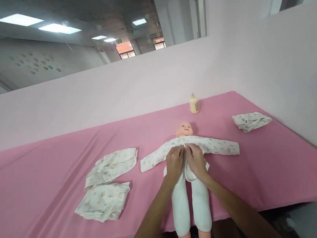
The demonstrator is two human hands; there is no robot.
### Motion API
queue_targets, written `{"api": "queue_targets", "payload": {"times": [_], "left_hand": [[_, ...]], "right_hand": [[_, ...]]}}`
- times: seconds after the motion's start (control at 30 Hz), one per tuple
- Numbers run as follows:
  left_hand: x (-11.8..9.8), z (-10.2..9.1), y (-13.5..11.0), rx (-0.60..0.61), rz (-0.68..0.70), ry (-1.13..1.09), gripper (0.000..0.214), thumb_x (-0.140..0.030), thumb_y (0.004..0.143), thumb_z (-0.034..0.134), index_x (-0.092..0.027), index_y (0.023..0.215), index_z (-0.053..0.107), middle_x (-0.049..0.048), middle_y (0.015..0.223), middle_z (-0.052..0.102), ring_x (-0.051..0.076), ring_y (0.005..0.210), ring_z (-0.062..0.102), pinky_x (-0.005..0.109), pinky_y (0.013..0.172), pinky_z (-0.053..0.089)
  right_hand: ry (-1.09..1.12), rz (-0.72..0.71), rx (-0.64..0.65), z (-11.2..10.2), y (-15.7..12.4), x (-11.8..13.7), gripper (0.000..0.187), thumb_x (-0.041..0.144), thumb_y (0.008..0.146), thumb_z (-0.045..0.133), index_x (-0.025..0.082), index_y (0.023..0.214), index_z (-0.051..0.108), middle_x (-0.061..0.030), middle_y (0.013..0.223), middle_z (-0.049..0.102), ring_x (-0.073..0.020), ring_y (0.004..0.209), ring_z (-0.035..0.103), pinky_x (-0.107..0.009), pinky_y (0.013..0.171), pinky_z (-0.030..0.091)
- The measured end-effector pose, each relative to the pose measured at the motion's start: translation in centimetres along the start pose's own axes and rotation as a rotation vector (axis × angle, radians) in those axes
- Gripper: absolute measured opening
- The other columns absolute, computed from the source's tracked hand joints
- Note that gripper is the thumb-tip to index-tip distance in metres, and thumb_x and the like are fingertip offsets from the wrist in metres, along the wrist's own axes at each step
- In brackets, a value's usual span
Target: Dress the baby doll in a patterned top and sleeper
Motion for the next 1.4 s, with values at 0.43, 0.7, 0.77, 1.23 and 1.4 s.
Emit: {"api": "queue_targets", "payload": {"times": [0.43, 0.7, 0.77, 1.23, 1.4], "left_hand": [[0.5, 0.4, -0.1, -0.043, 0.01, -0.022, 0.024, -0.008, 0.089, 0.048, -0.017, 0.092, 0.07, 0.0053, 0.083, 0.07, 0.019, 0.079, 0.059, 0.031, 0.071, 0.046], [0.4, 0.1, 0.2, -0.011, -0.063, -0.198, 0.03, -0.013, 0.09, 0.045, -0.021, 0.097, 0.073, 0.0038, 0.09, 0.071, 0.018, 0.084, 0.061, 0.03, 0.078, 0.046], [0.3, -0.1, 0.3, 0.006, -0.096, -0.238, 0.031, -0.012, 0.089, 0.045, -0.023, 0.096, 0.073, 0.003, 0.091, 0.072, 0.017, 0.084, 0.061, 0.03, 0.079, 0.046], [1.5, -1.4, 1.2, 0.244, -0.435, -0.732, 0.029, -0.04, 0.086, 0.051, -0.016, 0.073, 0.061, -0.0012, 0.068, 0.057, 0.011, 0.062, 0.048, 0.023, 0.059, 0.038], [1.5, -1.0, 1.5, 0.205, -0.43, -0.655, 0.029, -0.039, 0.087, 0.048, -0.017, 0.068, 0.051, -0.0025, 0.065, 0.048, 0.011, 0.063, 0.043, 0.023, 0.058, 0.035]], "right_hand": [[0.1, 0.129, -0.058, 0.0, -0.6, 0.9, 0.029, 0.041, 0.088, 0.048, 0.019, 0.09, 0.068, -0.0083, 0.104, 0.07, -0.0237, 0.099, 0.061, -0.039, 0.091, 0.044], [0.126, 0.087, -0.024, 0.1, -0.8, 1.3, 0.033, 0.036, 0.092, 0.041, 0.019, 0.099, 0.068, -0.0089, 0.112, 0.07, -0.0234, 0.109, 0.062, -0.041, 0.099, 0.044], [0.116, 0.068, -0.021, 0.1, -1.0, 1.5, 0.033, 0.034, 0.092, 0.04, 0.019, 0.101, 0.068, -0.0089, 0.114, 0.069, -0.0232, 0.112, 0.061, -0.041, 0.101, 0.043], [-0.195, -0.132, 0.085, 0.4, -1.4, 1.3, 0.03, 0.023, 0.09, 0.041, 0.022, 0.091, 0.071, -0.0067, 0.127, 0.064, -0.0245, 0.116, 0.057, -0.046, 0.104, 0.038], [-0.223, -0.13, 0.047, 0.4, -2.0, 1.1, 0.032, 0.026, 0.092, 0.04, 0.022, 0.111, 0.066, -0.0075, 0.127, 0.064, -0.023, 0.116, 0.057, -0.042, 0.1, 0.042]]}}
Point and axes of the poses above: each hand's wrist, its own y-axis towards the middle knuckle, its own z-axis out of the palm, x = y × z, the point moved 1 cm from there along y, towards the middle knuckle
